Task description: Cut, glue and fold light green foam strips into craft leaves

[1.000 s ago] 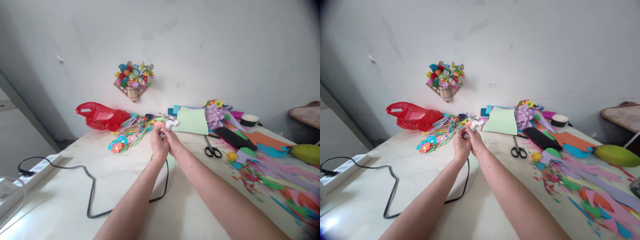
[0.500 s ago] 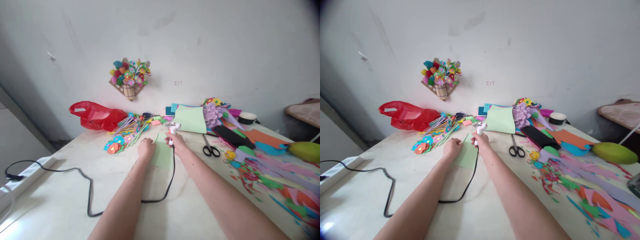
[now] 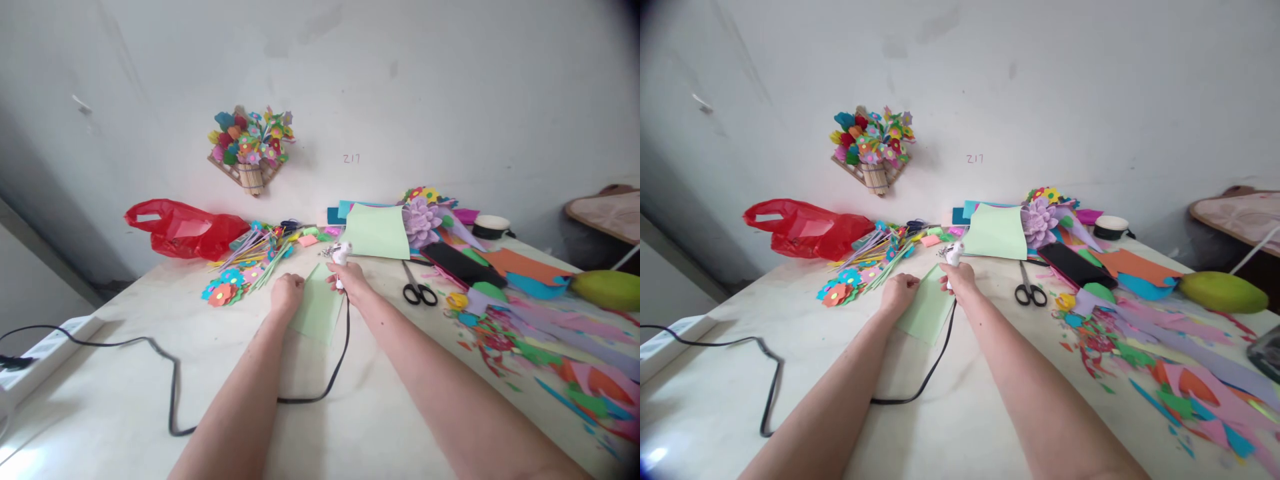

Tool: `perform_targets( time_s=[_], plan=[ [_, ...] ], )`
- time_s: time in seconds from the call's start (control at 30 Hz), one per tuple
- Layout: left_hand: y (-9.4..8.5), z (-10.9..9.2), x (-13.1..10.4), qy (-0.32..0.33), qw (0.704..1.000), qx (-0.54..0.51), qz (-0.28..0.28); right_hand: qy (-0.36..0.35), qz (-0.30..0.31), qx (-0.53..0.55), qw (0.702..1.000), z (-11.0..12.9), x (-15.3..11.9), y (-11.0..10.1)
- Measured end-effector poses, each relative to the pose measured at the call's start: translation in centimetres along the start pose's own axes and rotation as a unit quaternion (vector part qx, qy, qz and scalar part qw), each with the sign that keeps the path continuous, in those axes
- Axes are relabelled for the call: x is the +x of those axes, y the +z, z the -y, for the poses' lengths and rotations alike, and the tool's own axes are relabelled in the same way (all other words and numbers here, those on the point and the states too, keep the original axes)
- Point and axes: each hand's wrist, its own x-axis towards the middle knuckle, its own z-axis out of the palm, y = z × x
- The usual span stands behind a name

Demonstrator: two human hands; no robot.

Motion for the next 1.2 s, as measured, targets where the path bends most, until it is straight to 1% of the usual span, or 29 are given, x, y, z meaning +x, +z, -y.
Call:
perform_targets(
  time_s=[0.13,0.23,0.37,0.57,1.0,1.2],
  plan=[
    [0.1,0.3,0.2,0.004,1.0,-0.019,0.001,0.006,-0.012,-0.021,1.0,0.2,0.1,-0.5],
    [0.2,0.6,0.4,-0.002,0.999,-0.034,0.006,0.019,-0.01,-0.035,0.999,0.1,0.2,-0.8],
    [0.3,1.0,0.7,0.0,0.998,-0.056,0.01,0.027,-0.006,-0.054,0.998,0.1,0.0,-0.8],
    [0.4,1.2,0.9,0.004,0.997,-0.076,0.004,0.034,-0.016,-0.076,0.996,0.3,-0.4,-0.8],
    [0.4,1.1,1.0,-0.013,0.996,-0.082,0.013,0.034,-0.027,-0.079,0.996,0.1,-0.1,-0.9],
    [0.5,1.2,1.0,-0.005,0.997,-0.074,0.008,0.031,-0.026,-0.085,0.996,-0.1,0.1,-0.8]
  ],
)
